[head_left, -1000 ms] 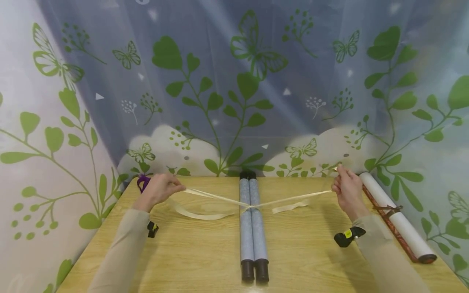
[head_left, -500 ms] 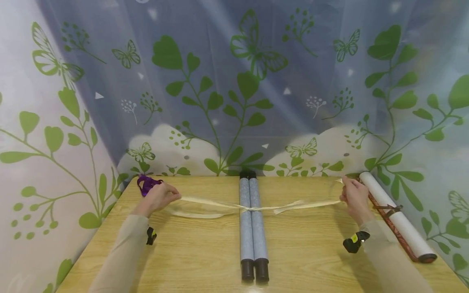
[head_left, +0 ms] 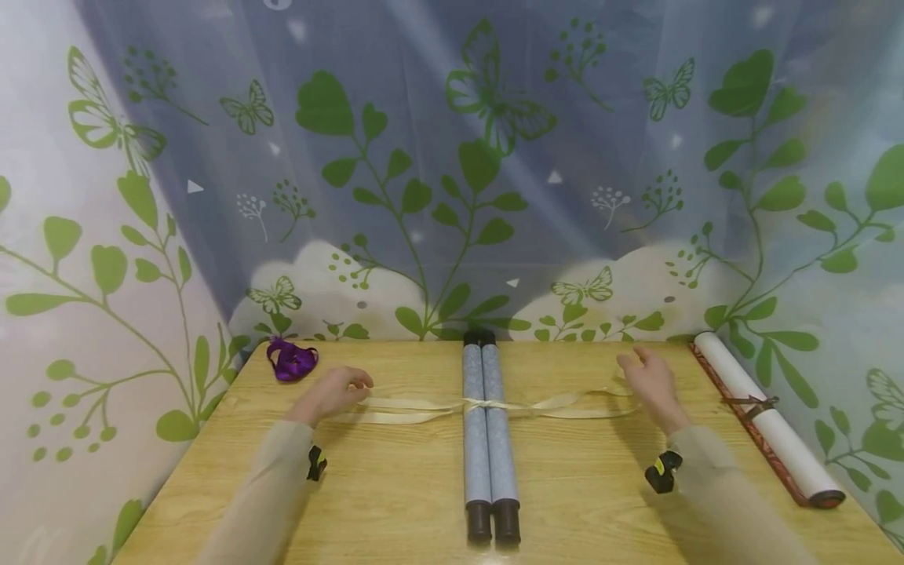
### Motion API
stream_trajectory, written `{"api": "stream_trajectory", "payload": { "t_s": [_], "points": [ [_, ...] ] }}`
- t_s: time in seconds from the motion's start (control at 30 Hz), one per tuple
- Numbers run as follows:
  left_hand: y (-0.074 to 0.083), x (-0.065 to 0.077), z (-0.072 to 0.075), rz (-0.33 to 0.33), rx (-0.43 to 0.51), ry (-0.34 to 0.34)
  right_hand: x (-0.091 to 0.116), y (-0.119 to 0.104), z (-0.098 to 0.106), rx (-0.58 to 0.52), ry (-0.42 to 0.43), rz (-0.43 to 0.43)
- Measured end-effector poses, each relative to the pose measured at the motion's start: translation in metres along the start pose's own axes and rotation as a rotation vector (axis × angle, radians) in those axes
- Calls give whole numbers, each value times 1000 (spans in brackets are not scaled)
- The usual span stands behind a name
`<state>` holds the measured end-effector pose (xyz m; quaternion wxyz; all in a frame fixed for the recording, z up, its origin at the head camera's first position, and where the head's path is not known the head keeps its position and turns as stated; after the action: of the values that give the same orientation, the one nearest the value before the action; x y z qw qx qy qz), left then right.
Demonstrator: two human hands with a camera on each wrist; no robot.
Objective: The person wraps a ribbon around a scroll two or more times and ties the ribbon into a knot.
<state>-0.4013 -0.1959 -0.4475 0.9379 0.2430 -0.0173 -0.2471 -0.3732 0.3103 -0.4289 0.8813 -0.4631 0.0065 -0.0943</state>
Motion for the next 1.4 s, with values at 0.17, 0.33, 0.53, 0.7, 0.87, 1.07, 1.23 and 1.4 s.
{"api": "stream_trajectory", "payload": {
  "t_s": [0.17, 0.33, 0.53, 0.7, 0.87, 1.07, 1.23, 1.4],
  "points": [
    [15, -8, -11, -18, -49, 21, 2, -15, -23, 71, -71, 70],
    [38, -20, -24, -31, -76, 73, 7, -31, -52, 148, -116, 220],
    [63, -32, -43, -70, -17, 44, 22, -49, -98, 193, -314, 336],
    [87, -41, -56, -131, 18, 16, 31, -60, -130, 209, -411, 408],
    [107, -47, -72, -165, 36, -31, 37, -71, -152, 198, -436, 522],
    [120, -52, -83, -159, 27, -41, 36, -75, -158, 185, -390, 529],
    [120, -54, -82, -115, 72, -51, 34, -76, -156, 212, -331, 519],
    [118, -55, -77, -128, 95, -48, 33, -80, -150, 236, -274, 541]
  ]
}}
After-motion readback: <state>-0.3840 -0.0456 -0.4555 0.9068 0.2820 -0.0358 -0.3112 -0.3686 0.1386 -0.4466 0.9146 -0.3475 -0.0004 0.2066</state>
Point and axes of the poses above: each hand's wrist, its own x-axis away from the middle knuckle, its own z-axis out of the back of the hand, y = z × x, the point moved 8 cm from there along -x, towards the middle knuckle, and after that the axes turned 3 degrees about -z, right-handed, at the moved point
